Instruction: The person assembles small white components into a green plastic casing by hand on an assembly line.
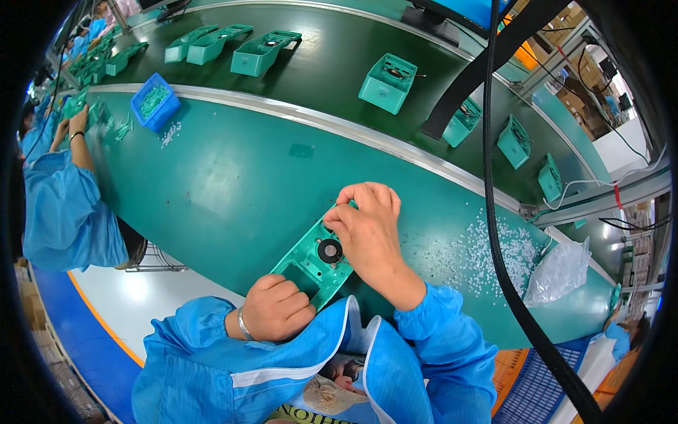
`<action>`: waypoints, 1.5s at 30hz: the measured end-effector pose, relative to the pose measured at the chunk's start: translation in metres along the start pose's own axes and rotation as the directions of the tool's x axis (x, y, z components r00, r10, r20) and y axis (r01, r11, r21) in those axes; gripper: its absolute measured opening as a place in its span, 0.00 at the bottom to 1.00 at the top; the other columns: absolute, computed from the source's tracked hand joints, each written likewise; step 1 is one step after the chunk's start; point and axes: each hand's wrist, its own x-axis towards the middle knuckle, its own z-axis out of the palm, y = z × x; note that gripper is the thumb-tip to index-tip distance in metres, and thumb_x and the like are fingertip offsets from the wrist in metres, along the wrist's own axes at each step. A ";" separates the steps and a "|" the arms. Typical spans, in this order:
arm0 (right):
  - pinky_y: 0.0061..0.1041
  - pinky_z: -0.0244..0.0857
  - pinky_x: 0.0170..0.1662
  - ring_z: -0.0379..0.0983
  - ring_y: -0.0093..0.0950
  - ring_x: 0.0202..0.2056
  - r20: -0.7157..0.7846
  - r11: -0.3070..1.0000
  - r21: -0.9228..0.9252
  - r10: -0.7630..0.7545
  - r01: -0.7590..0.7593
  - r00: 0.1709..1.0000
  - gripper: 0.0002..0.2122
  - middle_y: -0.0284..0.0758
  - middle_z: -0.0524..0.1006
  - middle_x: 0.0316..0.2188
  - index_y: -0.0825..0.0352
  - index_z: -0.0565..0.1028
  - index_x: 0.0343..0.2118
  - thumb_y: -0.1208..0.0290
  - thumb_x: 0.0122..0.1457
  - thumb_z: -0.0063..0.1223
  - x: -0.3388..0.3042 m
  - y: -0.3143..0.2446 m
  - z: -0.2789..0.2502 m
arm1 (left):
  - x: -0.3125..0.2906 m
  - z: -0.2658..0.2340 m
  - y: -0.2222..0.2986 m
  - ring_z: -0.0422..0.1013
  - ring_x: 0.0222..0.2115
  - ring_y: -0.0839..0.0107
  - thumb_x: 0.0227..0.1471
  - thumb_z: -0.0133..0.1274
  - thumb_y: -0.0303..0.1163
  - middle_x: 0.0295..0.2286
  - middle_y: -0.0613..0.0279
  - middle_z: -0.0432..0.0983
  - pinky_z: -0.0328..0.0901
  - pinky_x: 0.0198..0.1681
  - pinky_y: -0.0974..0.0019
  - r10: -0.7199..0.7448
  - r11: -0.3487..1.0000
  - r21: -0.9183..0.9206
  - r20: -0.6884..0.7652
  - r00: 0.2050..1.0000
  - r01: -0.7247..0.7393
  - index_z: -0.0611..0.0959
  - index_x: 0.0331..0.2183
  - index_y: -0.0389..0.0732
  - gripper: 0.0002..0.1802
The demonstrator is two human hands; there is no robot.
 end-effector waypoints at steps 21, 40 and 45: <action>0.57 0.51 0.65 0.65 0.43 0.55 0.100 0.956 -0.241 -0.144 0.165 0.984 0.10 0.42 0.73 0.47 0.73 0.80 0.33 0.73 0.51 0.54 -0.021 -0.027 -0.008 | 0.004 -0.003 -0.005 0.66 0.24 0.69 0.35 0.56 0.33 0.21 0.69 0.66 0.61 0.38 0.60 0.023 0.998 -0.065 0.089 0.996 -0.017 0.79 0.24 0.47 0.06; 0.39 0.60 0.50 0.71 0.38 0.41 -0.267 0.881 -0.355 0.224 -0.312 0.937 0.06 0.32 0.77 0.29 0.61 0.82 0.30 0.67 0.50 0.64 -0.064 0.173 -0.121 | 0.007 0.001 -0.016 0.65 0.22 0.67 0.38 0.65 0.33 0.20 0.67 0.65 0.59 0.34 0.59 0.069 0.997 -0.047 0.094 0.993 -0.064 0.76 0.23 0.45 0.11; 0.39 0.60 0.51 0.72 0.37 0.42 -0.241 0.898 -0.350 0.188 -0.266 0.952 0.05 0.31 0.78 0.29 0.61 0.82 0.29 0.69 0.49 0.65 -0.069 0.173 -0.113 | 0.006 -0.002 -0.013 0.66 0.23 0.67 0.38 0.65 0.34 0.20 0.68 0.65 0.59 0.35 0.59 0.057 0.998 -0.034 0.106 0.993 -0.053 0.77 0.23 0.45 0.11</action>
